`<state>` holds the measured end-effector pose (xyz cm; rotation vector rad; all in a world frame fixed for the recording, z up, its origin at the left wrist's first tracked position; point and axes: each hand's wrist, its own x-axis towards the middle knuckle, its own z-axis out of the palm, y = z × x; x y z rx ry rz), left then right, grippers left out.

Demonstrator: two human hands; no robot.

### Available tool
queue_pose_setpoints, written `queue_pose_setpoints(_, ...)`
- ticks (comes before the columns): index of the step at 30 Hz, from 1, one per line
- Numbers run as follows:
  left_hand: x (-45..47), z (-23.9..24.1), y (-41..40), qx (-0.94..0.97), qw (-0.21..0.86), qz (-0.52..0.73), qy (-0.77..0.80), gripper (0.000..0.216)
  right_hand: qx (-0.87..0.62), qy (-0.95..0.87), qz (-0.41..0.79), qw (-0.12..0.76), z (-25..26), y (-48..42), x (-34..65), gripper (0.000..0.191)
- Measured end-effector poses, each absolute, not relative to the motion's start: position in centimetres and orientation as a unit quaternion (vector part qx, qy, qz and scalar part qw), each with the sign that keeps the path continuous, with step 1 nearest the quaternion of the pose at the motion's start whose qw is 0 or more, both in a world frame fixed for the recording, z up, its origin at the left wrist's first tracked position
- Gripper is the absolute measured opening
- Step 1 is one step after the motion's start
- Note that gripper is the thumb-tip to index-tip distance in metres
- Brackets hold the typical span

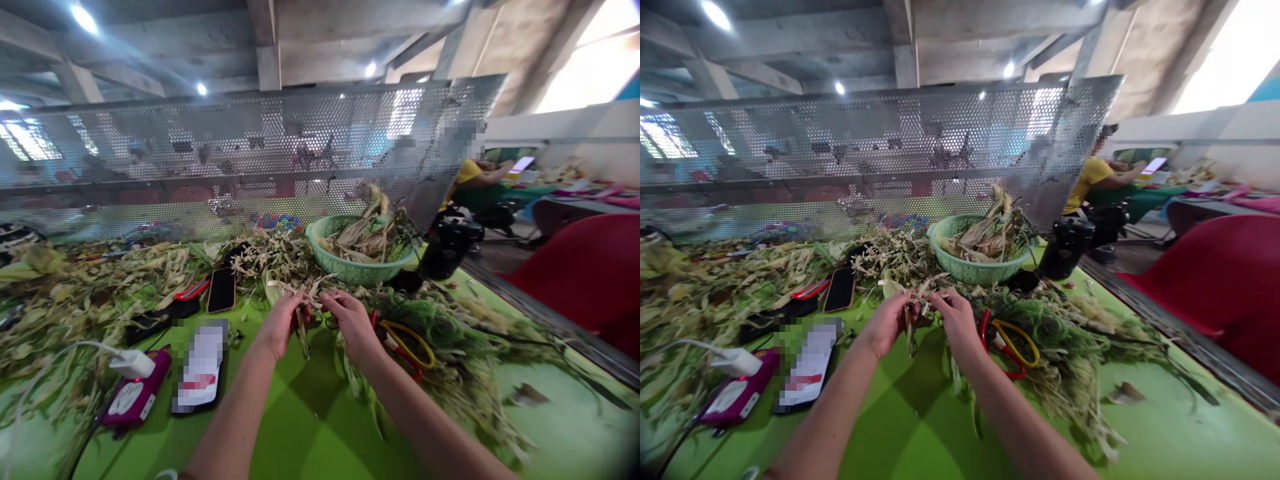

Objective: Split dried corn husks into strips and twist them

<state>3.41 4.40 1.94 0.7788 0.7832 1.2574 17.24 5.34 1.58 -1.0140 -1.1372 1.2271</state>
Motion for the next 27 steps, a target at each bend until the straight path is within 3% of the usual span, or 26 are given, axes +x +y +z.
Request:
queue_pose_setpoints(10, 3.5, 3.2, 3.8, 0.36, 0.687, 0.553, 0.304, 0.02, -0.457, -0.487, 0.456, 0.589, 1.5, 6.1, 17.9, 0.034)
queue_pose_setpoints(16, 2.8, 2.6, 4.0, 0.428, 0.638, 0.53, 0.359, 0.011, -0.464, -0.663, 0.309, 0.5, 2.1, 6.7, 19.4, 0.021)
queue_pose_setpoints(22, 3.0, 2.5, 4.0, 0.47, 0.638, 0.481, 0.375, 0.027, -0.367, -0.584, 0.513, 0.511, 2.8, 6.1, 18.8, 0.025)
queue_pose_setpoints(27, 3.3, 2.5, 3.7, 0.519, 0.638, 0.435, 0.367, 0.027, -0.392, -0.523, 0.512, 0.557, 2.3, 6.1, 18.5, 0.028)
